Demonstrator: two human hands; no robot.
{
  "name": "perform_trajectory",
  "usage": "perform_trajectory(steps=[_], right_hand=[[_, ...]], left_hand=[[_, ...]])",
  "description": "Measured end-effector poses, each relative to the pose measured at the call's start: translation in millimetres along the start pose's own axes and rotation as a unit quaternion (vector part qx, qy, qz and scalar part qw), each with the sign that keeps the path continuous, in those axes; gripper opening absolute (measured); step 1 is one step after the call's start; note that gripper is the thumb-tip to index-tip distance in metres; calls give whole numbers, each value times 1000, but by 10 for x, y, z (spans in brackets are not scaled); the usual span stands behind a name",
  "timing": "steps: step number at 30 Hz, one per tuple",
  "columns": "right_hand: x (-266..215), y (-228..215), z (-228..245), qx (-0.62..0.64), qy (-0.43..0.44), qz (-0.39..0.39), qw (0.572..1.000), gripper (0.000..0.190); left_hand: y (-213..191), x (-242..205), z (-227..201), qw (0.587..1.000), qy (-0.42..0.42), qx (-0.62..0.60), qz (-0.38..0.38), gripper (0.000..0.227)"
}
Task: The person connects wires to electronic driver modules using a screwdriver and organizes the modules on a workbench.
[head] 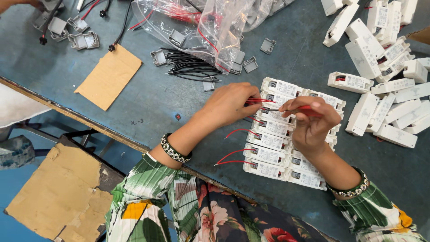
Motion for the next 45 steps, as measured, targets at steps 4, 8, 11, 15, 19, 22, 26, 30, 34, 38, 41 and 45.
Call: perform_trajectory(steps=[4,8,11,15,19,22,26,30,34,38,41,45], right_hand=[[-14,14,-73,5,-22,2,1000,32],[-35,28,-48,13,-20,1,1000,33],[16,-75,-55,52,67,-54,995,36],[145,-204,-89,45,60,-63,995,35],[242,-204,-175,10,28,-46,999,38],[234,-186,-233,7,14,-61,998,38],[116,-209,-260,18,4,-85,996,38],[131,-192,-285,11,-3,-74,997,39],[126,-138,-282,15,-9,-56,998,39],[138,-140,-274,17,-4,-56,998,39],[150,-130,-257,-10,-9,-54,998,38],[146,-113,-249,-22,-16,-44,999,37]], left_hand=[[62,7,-11,1000,-2,14,-3,25],[73,9,30,1000,12,4,-12,24],[35,52,165,989,-31,-142,5,24],[-100,118,238,997,-2,-63,-51,18],[-182,258,71,989,55,90,-101,15],[-202,351,-47,988,76,92,-98,14],[-244,272,-91,983,112,17,-147,12],[-216,221,-12,990,97,-56,-92,13],[-135,239,107,992,75,-95,-43,16],[-56,248,189,993,69,-90,-38,16],[-33,236,217,991,62,-111,-50,18],[-12,253,188,992,80,-88,-53,17]])
Point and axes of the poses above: each hand's wrist, its own x-axis towards the middle knuckle, its own y-axis out of the palm, z = x × y, the point moved 3 cm from there along x, towards the middle knuckle, and after that the axes turned 9 degrees about y, right-handed, at the moved point
